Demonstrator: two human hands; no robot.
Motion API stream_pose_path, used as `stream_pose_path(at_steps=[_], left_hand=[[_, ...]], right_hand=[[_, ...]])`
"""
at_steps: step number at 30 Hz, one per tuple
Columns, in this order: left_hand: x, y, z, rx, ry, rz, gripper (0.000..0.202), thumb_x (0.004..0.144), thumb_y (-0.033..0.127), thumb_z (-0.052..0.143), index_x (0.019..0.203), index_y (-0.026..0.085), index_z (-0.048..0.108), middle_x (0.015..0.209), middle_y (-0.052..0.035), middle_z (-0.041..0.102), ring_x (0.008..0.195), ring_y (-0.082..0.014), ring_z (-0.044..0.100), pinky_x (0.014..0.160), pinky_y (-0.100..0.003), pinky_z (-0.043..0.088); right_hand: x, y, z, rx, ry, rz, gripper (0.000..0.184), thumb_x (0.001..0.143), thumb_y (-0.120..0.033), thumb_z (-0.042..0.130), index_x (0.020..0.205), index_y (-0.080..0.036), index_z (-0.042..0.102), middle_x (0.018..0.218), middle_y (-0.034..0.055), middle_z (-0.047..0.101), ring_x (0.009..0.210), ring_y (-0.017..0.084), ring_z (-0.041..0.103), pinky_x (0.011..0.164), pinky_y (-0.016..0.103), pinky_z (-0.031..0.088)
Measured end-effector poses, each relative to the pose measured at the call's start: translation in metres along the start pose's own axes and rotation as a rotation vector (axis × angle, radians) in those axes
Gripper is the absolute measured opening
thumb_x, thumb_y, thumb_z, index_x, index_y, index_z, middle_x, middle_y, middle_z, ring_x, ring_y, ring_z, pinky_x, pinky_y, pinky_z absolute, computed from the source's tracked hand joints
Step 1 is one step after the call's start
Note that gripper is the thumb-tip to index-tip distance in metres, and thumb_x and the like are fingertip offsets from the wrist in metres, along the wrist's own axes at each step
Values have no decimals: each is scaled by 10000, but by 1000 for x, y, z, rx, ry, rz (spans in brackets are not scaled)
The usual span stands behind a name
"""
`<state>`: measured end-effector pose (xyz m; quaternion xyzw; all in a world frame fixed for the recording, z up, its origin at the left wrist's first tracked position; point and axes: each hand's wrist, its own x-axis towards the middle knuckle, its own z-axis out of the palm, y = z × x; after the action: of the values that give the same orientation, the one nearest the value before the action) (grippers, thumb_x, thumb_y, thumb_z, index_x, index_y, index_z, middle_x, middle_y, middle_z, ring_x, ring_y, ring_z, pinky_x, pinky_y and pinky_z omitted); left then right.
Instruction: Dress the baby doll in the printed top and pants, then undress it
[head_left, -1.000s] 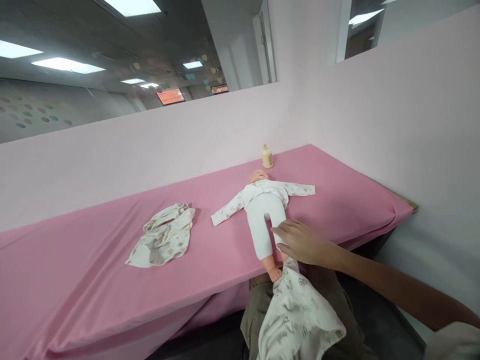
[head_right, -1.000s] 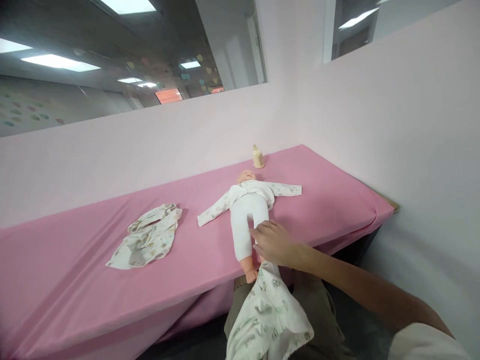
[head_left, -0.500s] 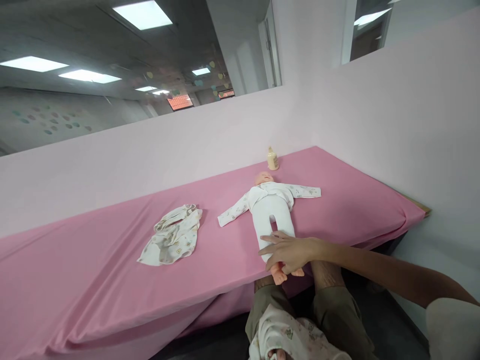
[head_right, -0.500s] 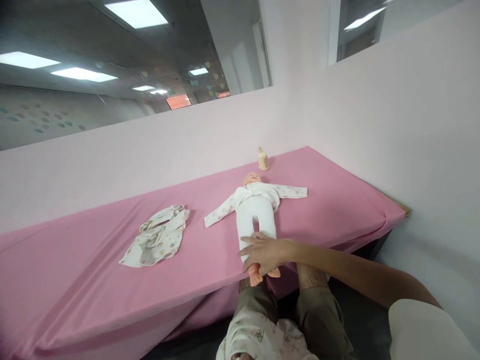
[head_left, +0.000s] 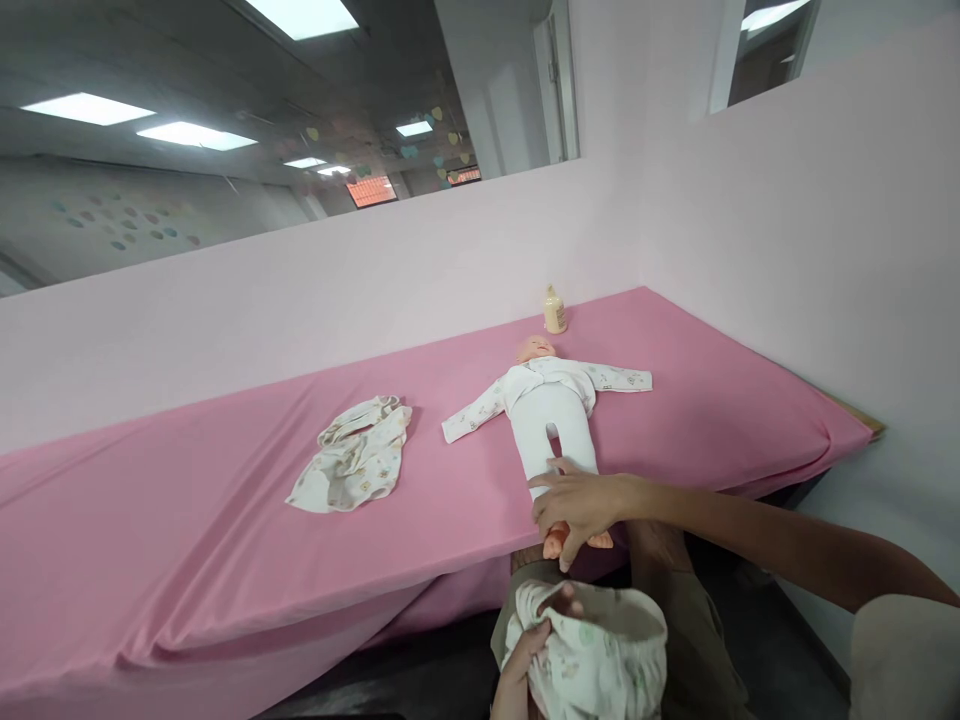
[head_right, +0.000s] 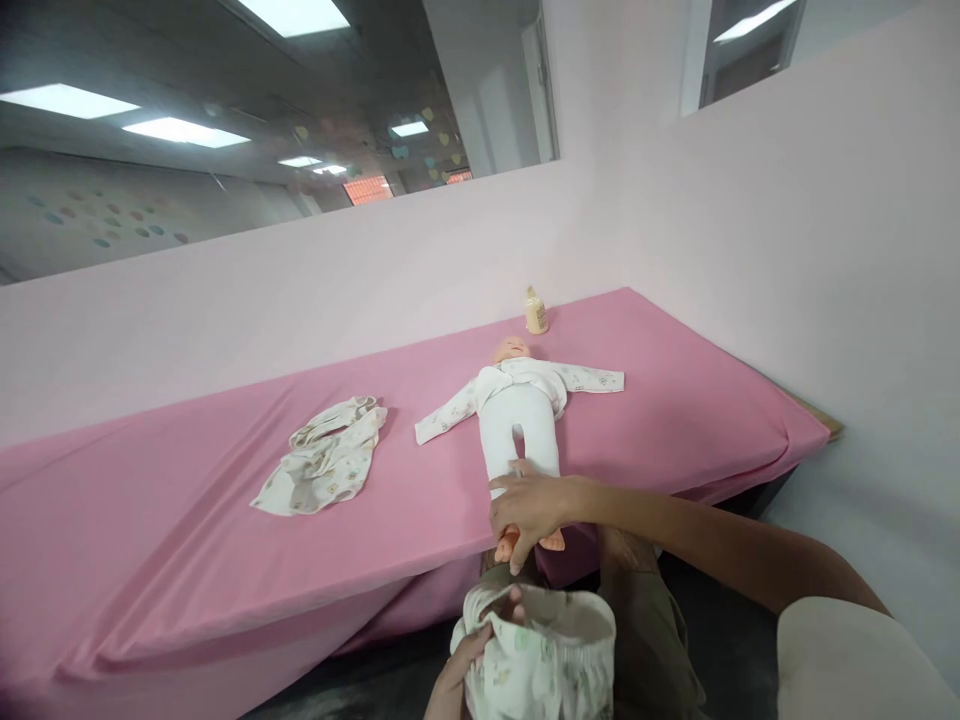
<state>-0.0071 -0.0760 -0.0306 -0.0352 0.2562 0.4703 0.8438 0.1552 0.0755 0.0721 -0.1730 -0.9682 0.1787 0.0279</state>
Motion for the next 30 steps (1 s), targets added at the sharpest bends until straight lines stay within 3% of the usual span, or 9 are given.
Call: stream_pose_path(at_steps=[4,7,9,14,18,20,24,27,30], left_hand=[[7,-3,8,63,39,77,222,900,168,545,917,103,756,980,-119,743,1006,-259,687,1009,-390,470],[8,-6,19,57,39,149,238,919,155,516,925,109,750,987,-100,745,1027,-236,680,1024,-376,456],[10,-7,23,55,-5,160,258,931,153,490,956,120,744,1036,-95,736,1074,-232,660,1032,-371,449],[16,-8,28,34,-91,174,294,954,183,454,1014,145,740,1108,-82,718,1146,-226,621,1068,-360,421],[15,-6,41,39,-41,201,271,946,182,485,1054,152,731,1138,-81,708,1149,-229,620,1081,-371,412],[14,-3,48,39,-45,231,271,943,176,488,1079,164,722,1163,-78,698,1169,-233,607,1079,-377,415],[16,4,50,16,-91,248,284,941,172,481,1116,171,704,1200,-85,679,1210,-233,577,1074,-368,416],[18,7,48,9,-137,225,303,952,191,465,1167,175,678,1192,-90,680,1146,-204,619,1064,-355,422],[19,7,50,38,-152,215,327,961,226,455,1220,180,648,1197,-94,674,1092,-196,644,1059,-371,426]], right_hand=[[-6,0,1,13,35,-26,207,705,-382,753,812,-213,698,1066,41,688,1281,301,419,1070,483,265],[-12,-1,-1,-6,58,-7,301,698,-265,731,994,-217,697,1300,84,589,1359,300,364,1081,469,288],[-15,-5,-2,-59,63,25,328,688,-163,700,1011,-224,693,1381,89,521,1385,299,333,1084,464,294],[-13,-13,-3,-235,55,67,303,669,-36,633,917,-201,689,1347,117,513,1378,298,316,1033,435,347],[-10,-10,-3,-206,87,39,413,666,1,586,1004,-218,678,1403,95,472,1384,299,295,1029,428,349],[-13,-10,-4,-126,123,33,463,701,10,548,1085,-222,658,1384,91,488,1346,276,354,1025,414,362],[-28,-23,-6,179,303,189,315,869,-138,492,1151,-196,619,1237,92,563,1142,198,522,977,354,414],[-42,-39,-3,400,414,382,228,924,-334,485,976,-182,648,1007,62,614,946,172,574,848,313,454],[-50,-54,6,444,368,471,341,849,-514,575,778,-182,607,830,36,589,830,184,544,765,321,443]])
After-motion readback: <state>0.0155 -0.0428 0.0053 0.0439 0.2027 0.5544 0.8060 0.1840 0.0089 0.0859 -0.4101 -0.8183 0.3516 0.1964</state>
